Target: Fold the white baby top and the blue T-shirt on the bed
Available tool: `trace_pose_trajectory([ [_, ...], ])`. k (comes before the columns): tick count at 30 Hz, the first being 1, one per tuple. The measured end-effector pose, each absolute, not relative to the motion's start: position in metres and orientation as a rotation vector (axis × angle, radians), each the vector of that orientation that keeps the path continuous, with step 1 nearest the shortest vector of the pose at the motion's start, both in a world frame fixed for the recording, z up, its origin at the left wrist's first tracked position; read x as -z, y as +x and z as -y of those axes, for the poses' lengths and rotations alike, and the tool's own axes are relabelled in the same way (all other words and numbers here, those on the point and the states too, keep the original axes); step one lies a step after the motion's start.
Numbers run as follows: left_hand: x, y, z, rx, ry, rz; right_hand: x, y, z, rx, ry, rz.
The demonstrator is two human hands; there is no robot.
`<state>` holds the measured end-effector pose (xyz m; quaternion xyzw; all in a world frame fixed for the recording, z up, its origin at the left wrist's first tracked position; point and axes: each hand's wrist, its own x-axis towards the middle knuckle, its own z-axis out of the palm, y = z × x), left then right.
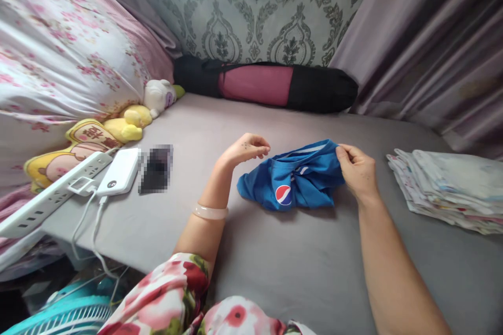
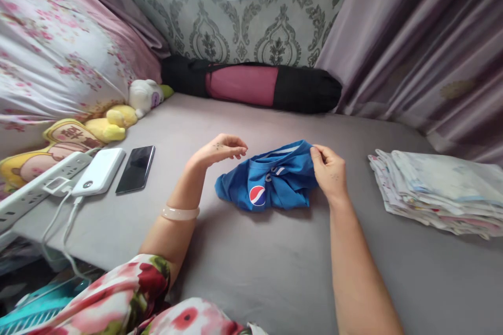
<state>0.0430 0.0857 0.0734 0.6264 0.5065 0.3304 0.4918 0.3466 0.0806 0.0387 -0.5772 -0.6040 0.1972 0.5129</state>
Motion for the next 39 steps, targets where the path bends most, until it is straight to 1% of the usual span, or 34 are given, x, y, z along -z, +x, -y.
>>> trace_pose_trajectory([
  [3,-0.068,0.051,-0.086,-0.696,1.602,-1.123,-0.042,0.356,-0.082,-0.419,-1.430,1.373],
  [6,-0.057,0.064,-0.088,-0.643,1.718,-1.068,-0.044,0.366,-0.082,-0.447,-1.443,1.297],
  [14,-0.023,0.088,-0.092,-0.524,1.977,-1.383,-0.053,0.396,-0.076,-0.691,-1.474,1.269],
  [20,-0.021,0.093,-0.087,-0.558,2.041,-1.421,-0.058,0.411,-0.068,-0.738,-1.528,1.370],
  [26,-0.017,0.094,-0.089,-0.491,2.029,-1.415,-0.046,0.425,-0.070,-0.854,-1.586,1.327],
  [33,-0.014,0.092,-0.093,-0.370,2.039,-1.381,-0.043,0.428,-0.071,-0.873,-1.596,1.365],
  [36,-0.018,0.088,-0.094,-0.461,1.971,-1.391,-0.045,0.427,-0.070,-0.871,-1.589,1.366],
  [39,-0.026,0.083,-0.094,-0.690,1.831,-1.467,-0.047,0.425,-0.069,-0.848,-1.580,1.379],
])
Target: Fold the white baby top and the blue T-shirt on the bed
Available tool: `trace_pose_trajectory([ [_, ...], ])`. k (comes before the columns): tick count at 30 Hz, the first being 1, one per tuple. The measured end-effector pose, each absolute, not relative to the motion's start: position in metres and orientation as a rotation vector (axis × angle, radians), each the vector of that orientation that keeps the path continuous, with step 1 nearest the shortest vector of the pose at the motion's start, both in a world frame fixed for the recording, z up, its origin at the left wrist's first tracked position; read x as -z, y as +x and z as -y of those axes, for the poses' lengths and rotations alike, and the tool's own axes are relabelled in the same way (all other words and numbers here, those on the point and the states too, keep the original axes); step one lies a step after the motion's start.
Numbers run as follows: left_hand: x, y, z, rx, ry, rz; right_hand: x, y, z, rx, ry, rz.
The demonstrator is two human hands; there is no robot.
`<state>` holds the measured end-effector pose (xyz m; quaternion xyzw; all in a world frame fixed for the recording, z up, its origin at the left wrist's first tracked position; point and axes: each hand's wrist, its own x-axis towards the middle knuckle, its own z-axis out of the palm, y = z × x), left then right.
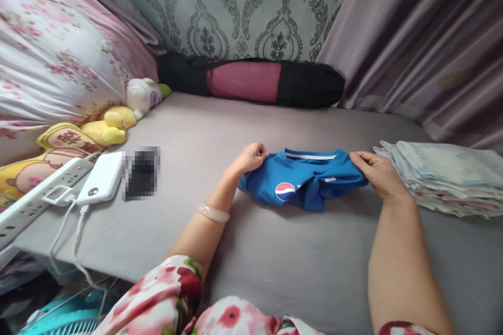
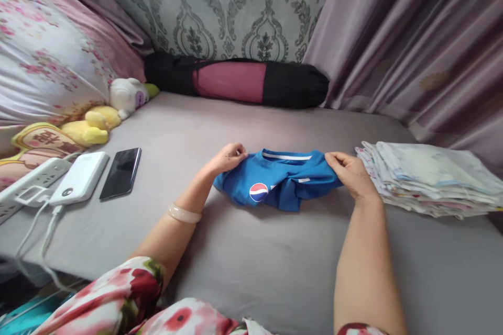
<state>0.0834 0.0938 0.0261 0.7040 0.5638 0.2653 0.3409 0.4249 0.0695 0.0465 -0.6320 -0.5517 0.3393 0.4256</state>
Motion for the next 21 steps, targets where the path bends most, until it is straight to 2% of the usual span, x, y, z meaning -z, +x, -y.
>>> trace_pose_trajectory([
  [8,-0.039,0.085,-0.091,-0.944,1.434,-1.257,-0.047,0.427,-0.069,-0.818,-1.554,1.431],
  [21,-0.044,0.081,-0.089,-0.956,1.719,-1.232,-0.062,0.419,-0.062,-1.012,-1.508,1.555],
])
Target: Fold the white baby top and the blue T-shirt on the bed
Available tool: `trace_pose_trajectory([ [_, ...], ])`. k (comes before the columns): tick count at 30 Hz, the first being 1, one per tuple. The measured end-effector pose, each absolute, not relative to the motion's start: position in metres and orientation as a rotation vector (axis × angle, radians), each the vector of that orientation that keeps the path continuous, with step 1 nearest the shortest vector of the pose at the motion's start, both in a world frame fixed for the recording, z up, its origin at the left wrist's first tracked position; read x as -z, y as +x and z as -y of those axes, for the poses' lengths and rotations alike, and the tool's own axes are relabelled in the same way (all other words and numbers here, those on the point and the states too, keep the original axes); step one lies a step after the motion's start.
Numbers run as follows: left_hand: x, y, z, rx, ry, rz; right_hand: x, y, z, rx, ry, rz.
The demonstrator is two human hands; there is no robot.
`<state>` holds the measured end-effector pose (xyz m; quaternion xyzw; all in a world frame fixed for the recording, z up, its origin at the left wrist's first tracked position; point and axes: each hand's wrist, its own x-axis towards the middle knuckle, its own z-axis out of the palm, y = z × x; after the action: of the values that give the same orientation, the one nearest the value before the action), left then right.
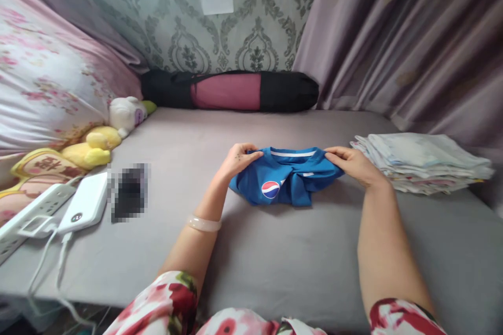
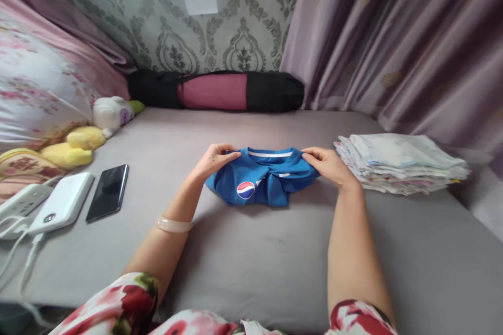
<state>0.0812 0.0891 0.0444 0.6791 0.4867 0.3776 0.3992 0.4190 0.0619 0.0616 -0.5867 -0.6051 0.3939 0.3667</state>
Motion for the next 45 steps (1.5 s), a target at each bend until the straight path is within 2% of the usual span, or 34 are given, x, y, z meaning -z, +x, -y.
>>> trace_pose_trajectory([
  [6,-0.054,0.064,-0.084,-1.012,1.711,-1.306,-0.061,0.409,-0.059,-1.103,-1.408,1.738],
  [13,-0.073,0.033,-0.073,-0.927,1.740,-1.430,-0.067,0.389,-0.063,-0.891,-1.474,1.701],
  [19,-0.116,0.019,-0.064,-1.095,1.786,-1.626,-0.126,0.371,-0.056,-0.889,-1.380,1.707],
  [25,-0.169,0.004,-0.067,-1.343,2.085,-1.611,-0.192,0.368,-0.052,-0.946,-1.319,1.669],
  [28,-0.200,0.001,-0.070,-1.469,2.277,-1.578,-0.223,0.369,-0.051,-0.822,-1.356,1.656],
  [33,-0.248,0.010,-0.060,-1.800,2.338,-1.545,-0.267,0.369,-0.055,-0.367,-1.279,1.693],
  [41,-0.281,0.025,-0.061,-2.052,2.246,-1.738,-0.281,0.355,-0.065,0.138,-1.088,1.623],
  [45,-0.287,0.023,-0.082,-1.676,2.413,-1.804,-0.279,0.348,-0.075,0.339,-1.070,1.736],
])
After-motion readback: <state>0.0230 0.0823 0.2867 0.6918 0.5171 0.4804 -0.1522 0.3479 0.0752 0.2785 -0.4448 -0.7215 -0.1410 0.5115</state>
